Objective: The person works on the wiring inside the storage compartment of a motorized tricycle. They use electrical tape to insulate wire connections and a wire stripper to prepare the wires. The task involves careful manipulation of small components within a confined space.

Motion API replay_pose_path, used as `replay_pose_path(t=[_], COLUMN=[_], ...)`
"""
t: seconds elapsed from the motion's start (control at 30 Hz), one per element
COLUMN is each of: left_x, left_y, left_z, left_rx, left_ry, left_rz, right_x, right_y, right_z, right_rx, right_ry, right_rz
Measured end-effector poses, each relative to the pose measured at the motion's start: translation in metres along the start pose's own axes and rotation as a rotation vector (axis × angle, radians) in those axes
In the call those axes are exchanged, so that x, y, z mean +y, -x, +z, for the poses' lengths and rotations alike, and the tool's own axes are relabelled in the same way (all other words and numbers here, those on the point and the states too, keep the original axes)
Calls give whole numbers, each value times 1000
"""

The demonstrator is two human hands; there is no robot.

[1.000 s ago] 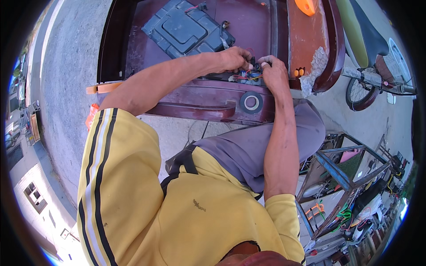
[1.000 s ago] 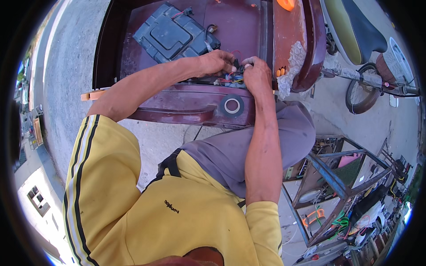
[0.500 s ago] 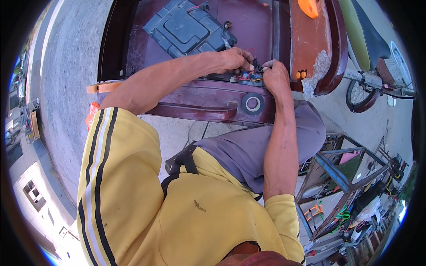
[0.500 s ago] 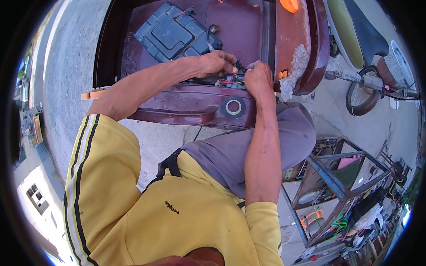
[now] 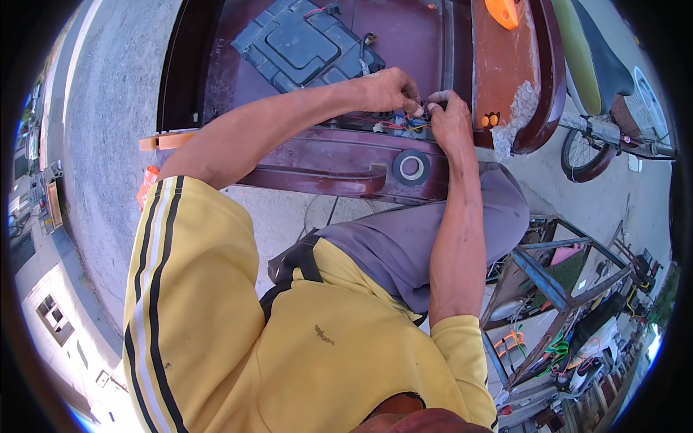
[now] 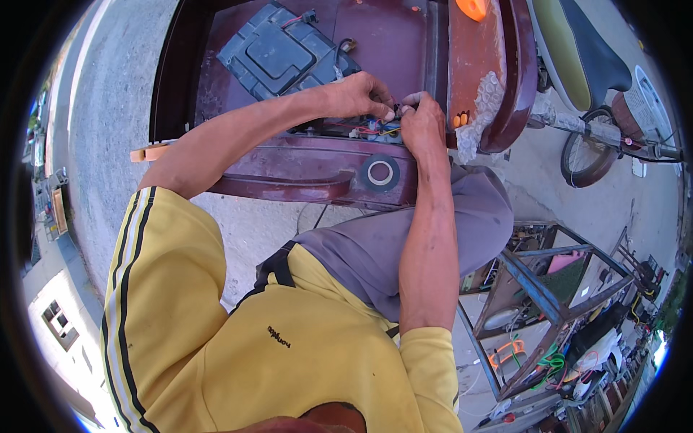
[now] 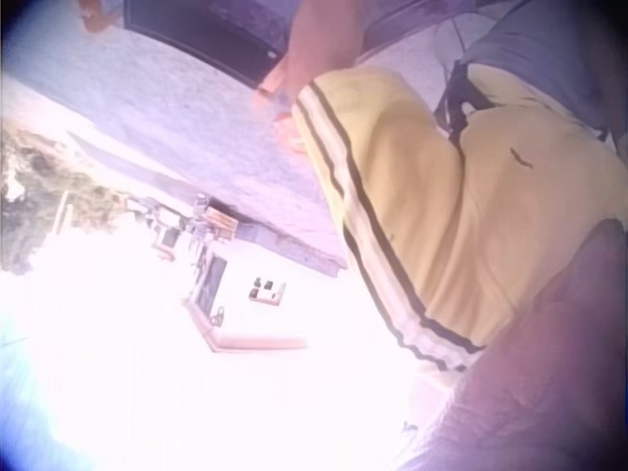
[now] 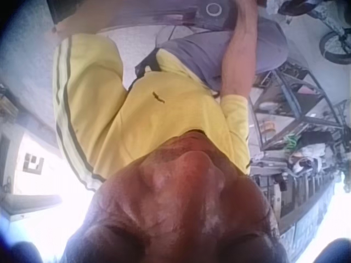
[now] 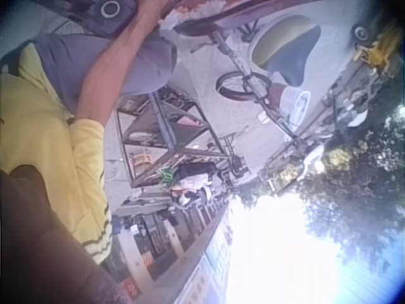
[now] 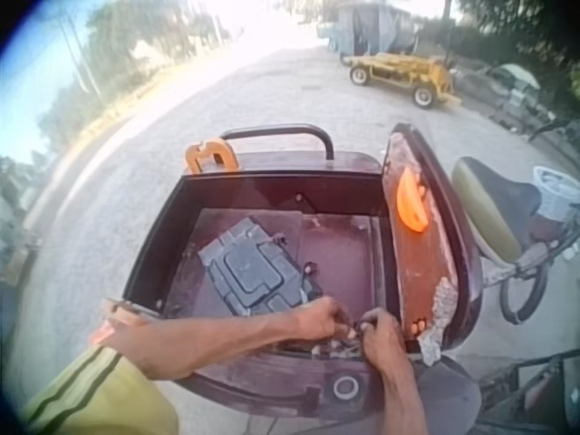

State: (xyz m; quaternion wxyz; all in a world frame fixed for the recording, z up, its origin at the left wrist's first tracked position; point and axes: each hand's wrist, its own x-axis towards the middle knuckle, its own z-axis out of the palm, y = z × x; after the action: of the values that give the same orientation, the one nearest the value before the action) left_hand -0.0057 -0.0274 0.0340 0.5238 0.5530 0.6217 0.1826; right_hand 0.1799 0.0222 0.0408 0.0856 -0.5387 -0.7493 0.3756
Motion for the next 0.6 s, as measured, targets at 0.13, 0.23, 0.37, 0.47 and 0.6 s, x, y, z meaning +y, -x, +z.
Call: replay_pose_path(t=[0.13, 0.23, 0.37, 0.47, 0.6], left_x=[6, -4, -7, -8, -11], left_y=[5, 2, -3, -1, -4], left_z=[3, 3, 1, 3, 5], left_rx=[-47, 24, -69, -82, -102], left_ry=[-138, 11, 255, 406, 421], left_rz=[-9, -75, -238, -228, -229], right_x=[3, 9, 6, 6, 0], right_y=[1, -1, -1, -1, 1], right_z=[-1, 2, 0, 0, -2], right_rx=[-44, -55, -147, -175, -168], right_ry=[-91, -22, -51, -24, 14], right_rz=[-46, -107, -56, -60, -39])
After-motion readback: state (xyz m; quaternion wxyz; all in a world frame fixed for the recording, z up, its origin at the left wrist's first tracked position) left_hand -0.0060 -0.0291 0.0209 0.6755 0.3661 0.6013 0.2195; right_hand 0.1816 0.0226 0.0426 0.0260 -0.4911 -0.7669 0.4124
